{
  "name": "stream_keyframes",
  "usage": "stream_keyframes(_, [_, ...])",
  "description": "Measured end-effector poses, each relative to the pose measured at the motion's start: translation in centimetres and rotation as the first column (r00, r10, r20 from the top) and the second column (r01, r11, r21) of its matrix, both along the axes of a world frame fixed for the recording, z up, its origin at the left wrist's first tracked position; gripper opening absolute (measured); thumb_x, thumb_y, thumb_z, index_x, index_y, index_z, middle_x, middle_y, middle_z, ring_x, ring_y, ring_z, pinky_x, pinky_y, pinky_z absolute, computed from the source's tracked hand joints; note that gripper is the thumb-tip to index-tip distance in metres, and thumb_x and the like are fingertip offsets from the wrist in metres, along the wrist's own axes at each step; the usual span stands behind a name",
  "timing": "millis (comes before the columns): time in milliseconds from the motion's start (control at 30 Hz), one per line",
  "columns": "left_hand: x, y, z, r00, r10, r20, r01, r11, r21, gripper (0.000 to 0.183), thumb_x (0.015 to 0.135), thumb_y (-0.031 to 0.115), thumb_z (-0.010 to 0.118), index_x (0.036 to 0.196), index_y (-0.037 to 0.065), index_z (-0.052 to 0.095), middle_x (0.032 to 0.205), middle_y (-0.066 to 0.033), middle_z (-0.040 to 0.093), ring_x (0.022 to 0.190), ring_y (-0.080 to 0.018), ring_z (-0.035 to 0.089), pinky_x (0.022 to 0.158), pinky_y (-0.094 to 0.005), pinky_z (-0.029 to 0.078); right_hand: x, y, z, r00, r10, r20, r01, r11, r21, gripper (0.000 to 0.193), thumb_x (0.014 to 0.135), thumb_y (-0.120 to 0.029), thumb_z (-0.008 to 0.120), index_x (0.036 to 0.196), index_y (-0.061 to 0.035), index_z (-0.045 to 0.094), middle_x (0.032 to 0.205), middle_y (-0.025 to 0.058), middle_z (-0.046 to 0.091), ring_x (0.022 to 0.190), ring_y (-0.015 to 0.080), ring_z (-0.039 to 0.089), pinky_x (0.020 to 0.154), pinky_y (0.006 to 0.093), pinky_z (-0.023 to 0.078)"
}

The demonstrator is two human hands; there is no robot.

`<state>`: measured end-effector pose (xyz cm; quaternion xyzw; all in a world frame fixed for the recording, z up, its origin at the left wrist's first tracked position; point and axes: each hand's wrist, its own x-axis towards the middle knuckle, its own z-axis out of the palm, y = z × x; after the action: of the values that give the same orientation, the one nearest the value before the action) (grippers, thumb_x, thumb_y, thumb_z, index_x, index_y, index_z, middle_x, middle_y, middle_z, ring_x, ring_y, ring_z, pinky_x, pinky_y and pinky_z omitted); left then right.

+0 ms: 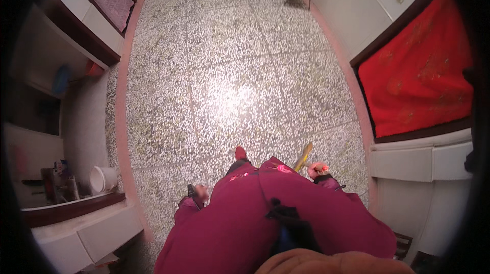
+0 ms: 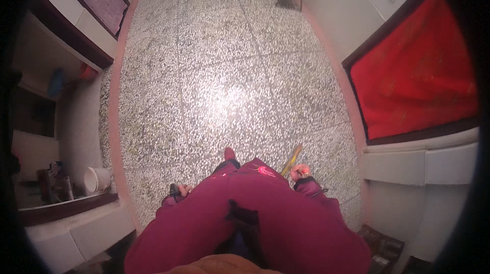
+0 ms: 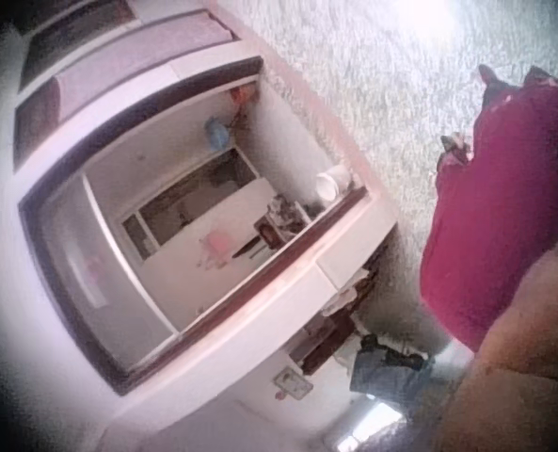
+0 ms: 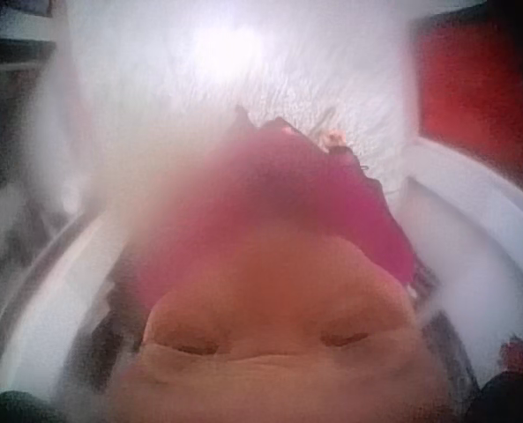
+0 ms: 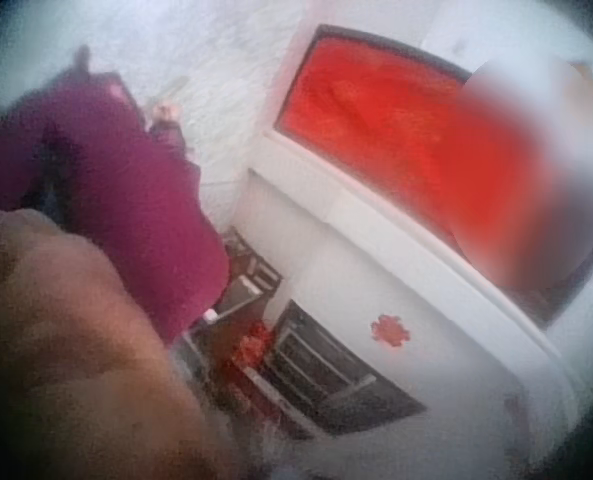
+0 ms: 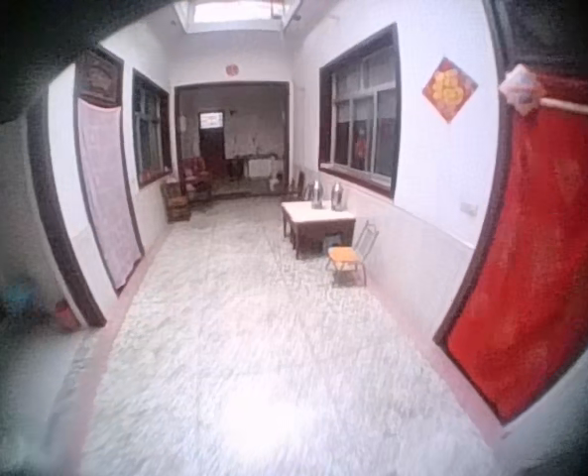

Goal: The person sweeps the floor with a broom, moving from an indoor room with speckled flooring into an outdoor courtyard with concrete flooring, then back inside. The person sweeps around furniture and stored items, including a covered object and stacked boxes.

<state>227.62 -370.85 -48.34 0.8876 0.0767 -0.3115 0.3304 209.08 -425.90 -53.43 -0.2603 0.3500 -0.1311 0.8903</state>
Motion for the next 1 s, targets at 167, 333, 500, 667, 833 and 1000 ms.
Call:
stream_keyframes(167, [15.3, -3.9, 2.5, 0.969, -0.06, -0.241, -0.003, 0.968, -0.253, 0.031, 0.083, 0.027, 0.044, 0.082, -0.002, 0.056, 0.056, -0.0096, 0.057, 0.047, -0.0168, 0.056, 0.043, -0.0289, 0.045, 9.9, -0.7, 5.8, 0.931, -0.331, 0.158, 0.249, 0.887, 0.388, 0.025, 0.061, -0.009, 0.052, 0.047, -0.0122, 0.032, 0.049, -0.0035, 0.035, 0.044, 0.0099, 0.039, 0.047, 0.0253, 0.038])
stream_keyframes(333, [23.9, -6.9, 0.3, 0.954, -0.163, -0.25, 0.095, 0.96, -0.264, 0.027, 0.083, 0.023, 0.043, 0.077, -0.001, 0.055, 0.05, -0.0085, 0.053, 0.042, -0.0161, 0.052, 0.038, -0.03, 0.04, 18.4, -1.8, 6.5, 0.997, 0.058, -0.048, -0.067, 0.973, -0.219, 0.011, 0.071, -0.004, 0.044, 0.06, -0.0061, 0.04, 0.054, 0.0009, 0.043, 0.048, 0.0107, 0.044, 0.046, 0.0245, 0.039])
stream_keyframes(500, [32.7, -8.6, -4.7, 0.94, -0.3, -0.162, 0.18, 0.84, -0.512, 0.018, 0.079, 0.019, 0.048, 0.077, 0.002, 0.054, 0.056, -0.0079, 0.052, 0.048, -0.0169, 0.051, 0.041, -0.032, 0.04, 25.5, -5.7, 4.0, 0.979, -0.175, 0.108, 0.049, 0.71, 0.703, 0.02, 0.072, -0.006, 0.046, 0.088, 0.0054, 0.042, 0.058, 0.0042, 0.047, 0.055, 0.0141, 0.051, 0.054, 0.0257, 0.046])
stream_keyframes(667, [39.7, -11.8, -4.4, 0.969, -0.19, -0.16, 0.121, 0.925, -0.361, 0.011, 0.077, 0.018, 0.052, 0.076, 0.008, 0.049, 0.061, -0.005, 0.049, 0.052, -0.0157, 0.046, 0.045, -0.0327, 0.039, 38.5, -10.0, 2.6, 0.971, 0.042, 0.237, -0.081, 0.984, 0.157, 0.009, 0.072, -0.004, 0.046, 0.073, 0.0044, 0.048, 0.055, 0.0062, 0.046, 0.05, 0.0151, 0.047, 0.052, 0.0271, 0.044])
stream_keyframes(833, [45.7, -15.7, -0.3, 0.99, -0.101, -0.095, 0.09, 0.989, -0.116, 0.028, 0.078, 0.025, 0.05, 0.069, -0.001, 0.054, 0.052, -0.0105, 0.053, 0.044, -0.0198, 0.052, 0.04, -0.0317, 0.042, 51.6, -14.4, 4.0, 0.893, 0.321, -0.316, -0.45, 0.632, -0.631, 0.015, 0.067, 0.001, 0.047, 0.052, -0.0014, 0.049, 0.054, 0.0048, 0.049, 0.048, 0.014, 0.047, 0.05, 0.0288, 0.042])
stream_keyframes(1000, [51.4, -16.6, -3.7, 0.971, -0.142, 0.19, 0.173, 0.972, -0.159, 0.025, 0.07, 0.025, 0.057, 0.056, 0.005, 0.053, 0.052, -0.0111, 0.052, 0.047, -0.0239, 0.051, 0.043, -0.0344, 0.041, 60.2, -18.3, 3.1, 0.784, 0.385, -0.488, -0.578, 0.163, -0.8, 0.013, 0.066, 0.006, 0.039, 0.06, -0.0013, 0.048, 0.064, 0.0033, 0.051, 0.052, 0.011, 0.047, 0.052, 0.0265, 0.042])
